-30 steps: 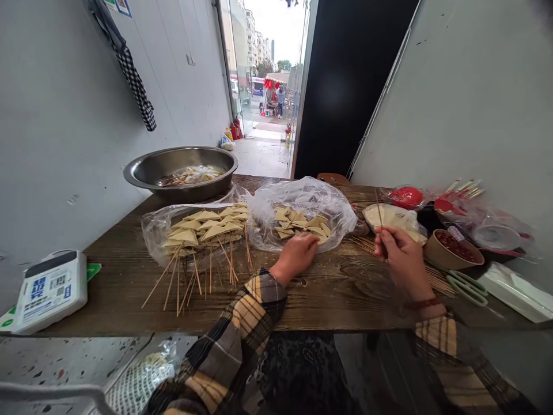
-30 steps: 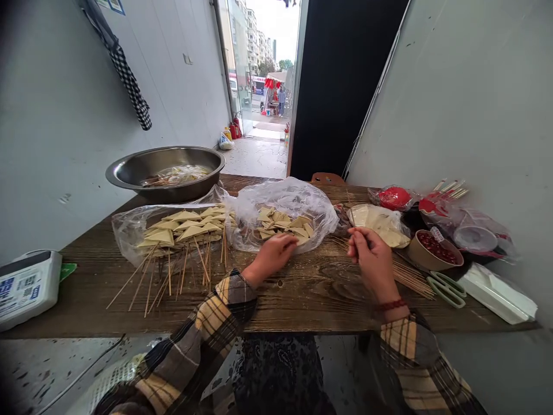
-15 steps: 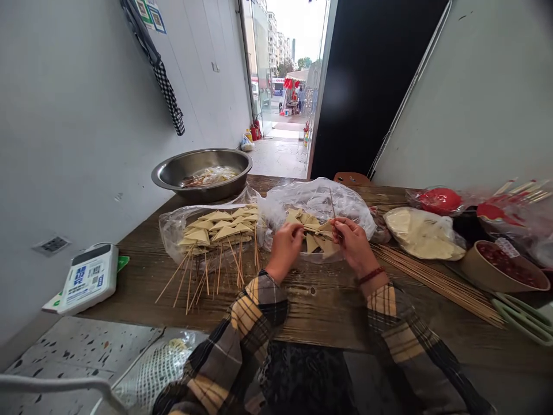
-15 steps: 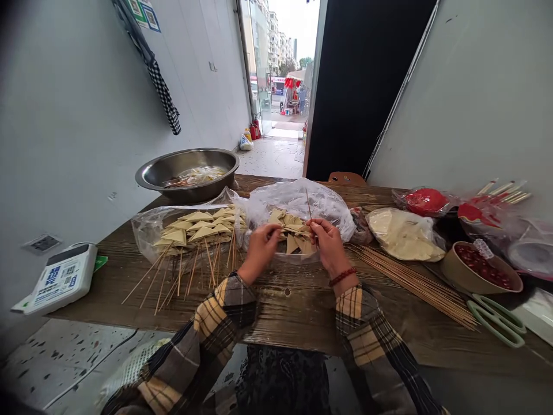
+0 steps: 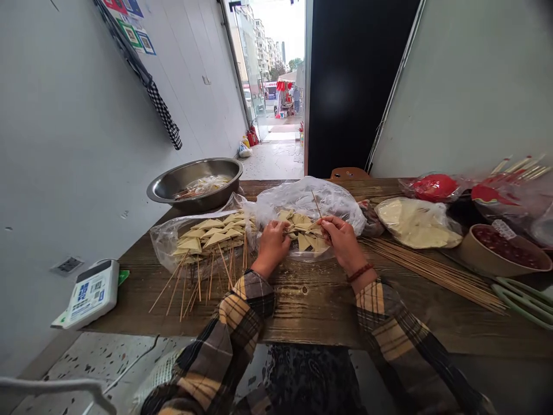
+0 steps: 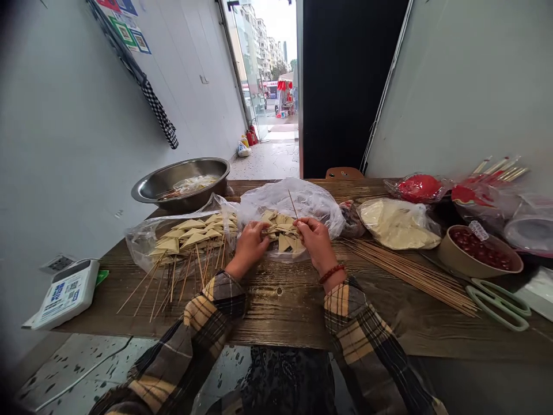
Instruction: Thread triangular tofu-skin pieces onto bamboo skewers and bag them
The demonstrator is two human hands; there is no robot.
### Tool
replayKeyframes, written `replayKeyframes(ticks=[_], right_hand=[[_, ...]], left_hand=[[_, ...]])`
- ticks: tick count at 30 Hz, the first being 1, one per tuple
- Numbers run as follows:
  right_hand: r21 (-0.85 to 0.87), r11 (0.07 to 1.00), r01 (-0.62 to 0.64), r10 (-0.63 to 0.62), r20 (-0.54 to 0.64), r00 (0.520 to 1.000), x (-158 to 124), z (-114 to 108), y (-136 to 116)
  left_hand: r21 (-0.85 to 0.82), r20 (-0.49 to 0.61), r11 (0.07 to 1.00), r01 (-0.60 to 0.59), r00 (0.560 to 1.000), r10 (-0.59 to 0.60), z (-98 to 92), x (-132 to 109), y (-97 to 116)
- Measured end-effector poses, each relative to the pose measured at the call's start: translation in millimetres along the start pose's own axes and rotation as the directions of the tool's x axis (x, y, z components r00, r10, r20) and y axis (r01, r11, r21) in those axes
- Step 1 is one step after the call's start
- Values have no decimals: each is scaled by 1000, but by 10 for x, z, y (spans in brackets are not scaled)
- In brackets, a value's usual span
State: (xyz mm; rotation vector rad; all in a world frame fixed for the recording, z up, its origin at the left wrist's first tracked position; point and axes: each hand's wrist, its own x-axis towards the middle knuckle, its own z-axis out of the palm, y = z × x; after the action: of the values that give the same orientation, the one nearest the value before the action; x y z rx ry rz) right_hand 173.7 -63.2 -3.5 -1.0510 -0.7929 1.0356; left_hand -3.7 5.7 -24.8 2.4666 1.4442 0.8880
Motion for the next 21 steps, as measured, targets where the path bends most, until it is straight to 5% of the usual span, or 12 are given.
replayKeyframes(ticks=[13, 21], right_hand=[[5, 1000, -14, 14, 4, 1000, -27, 18, -6], [-16, 1000, -24, 24, 27, 999, -43, 22, 15]], left_hand=[[-130, -104, 987, 92, 989, -106, 57, 53, -125], [-57, 33, 993, 101, 995, -99, 46, 15, -64]])
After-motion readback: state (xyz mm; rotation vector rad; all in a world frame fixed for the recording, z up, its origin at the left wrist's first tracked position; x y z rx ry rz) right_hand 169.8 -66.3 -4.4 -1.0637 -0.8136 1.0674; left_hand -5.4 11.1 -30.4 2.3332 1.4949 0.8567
